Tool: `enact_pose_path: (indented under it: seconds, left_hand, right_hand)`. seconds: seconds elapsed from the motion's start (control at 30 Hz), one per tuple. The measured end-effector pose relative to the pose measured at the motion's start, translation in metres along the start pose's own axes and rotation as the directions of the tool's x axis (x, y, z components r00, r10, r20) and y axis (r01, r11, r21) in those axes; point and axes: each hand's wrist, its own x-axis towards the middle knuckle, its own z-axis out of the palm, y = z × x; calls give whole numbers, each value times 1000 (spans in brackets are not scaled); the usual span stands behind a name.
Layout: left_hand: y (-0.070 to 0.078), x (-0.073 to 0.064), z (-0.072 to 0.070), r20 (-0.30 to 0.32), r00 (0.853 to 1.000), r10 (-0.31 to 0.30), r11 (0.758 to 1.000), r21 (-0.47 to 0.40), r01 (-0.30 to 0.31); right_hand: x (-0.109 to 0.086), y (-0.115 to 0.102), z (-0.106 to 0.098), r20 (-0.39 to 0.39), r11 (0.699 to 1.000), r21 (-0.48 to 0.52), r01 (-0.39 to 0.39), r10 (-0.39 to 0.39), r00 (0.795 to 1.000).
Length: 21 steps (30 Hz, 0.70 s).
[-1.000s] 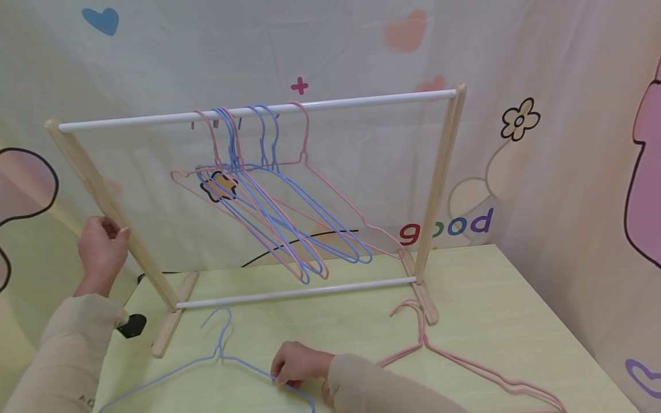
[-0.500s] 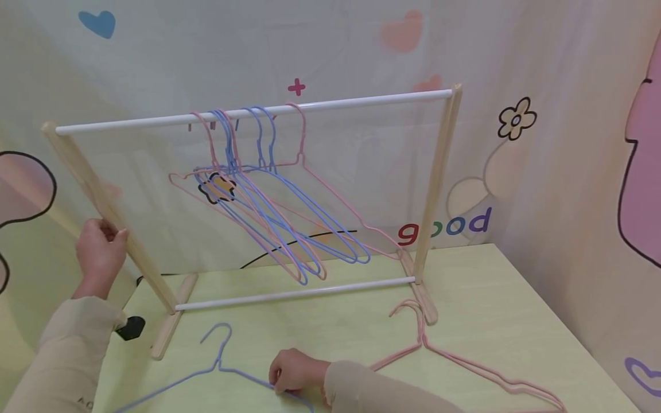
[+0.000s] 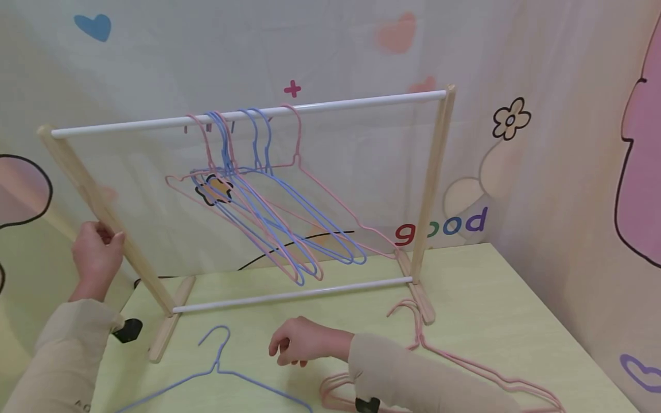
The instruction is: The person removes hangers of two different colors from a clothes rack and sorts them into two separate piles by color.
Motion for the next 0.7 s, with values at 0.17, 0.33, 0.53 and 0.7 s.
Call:
enact_pose_path:
  seconds: [0.17, 0.33, 0.53, 0.7]
  left_hand:
    - [0, 0, 0, 17, 1000, -9, 1000, 0, 9]
    - [-1, 0, 0, 20, 1000, -3, 1000, 6, 3]
    - [-1, 0, 0, 16, 1000, 1, 1000, 7, -1]
    - [-1, 1, 0, 13, 1000, -3, 1000, 6, 3]
  right_hand:
    - [-15, -21, -27, 12, 999, -40, 11, -11, 1000]
    - [-33, -44, -54, 35, 996, -76, 41, -38, 999]
    - [-52, -71, -84, 42, 987, -141, 77, -72, 997]
    - [-66, -90, -110, -15, 978, -170, 125, -129, 991]
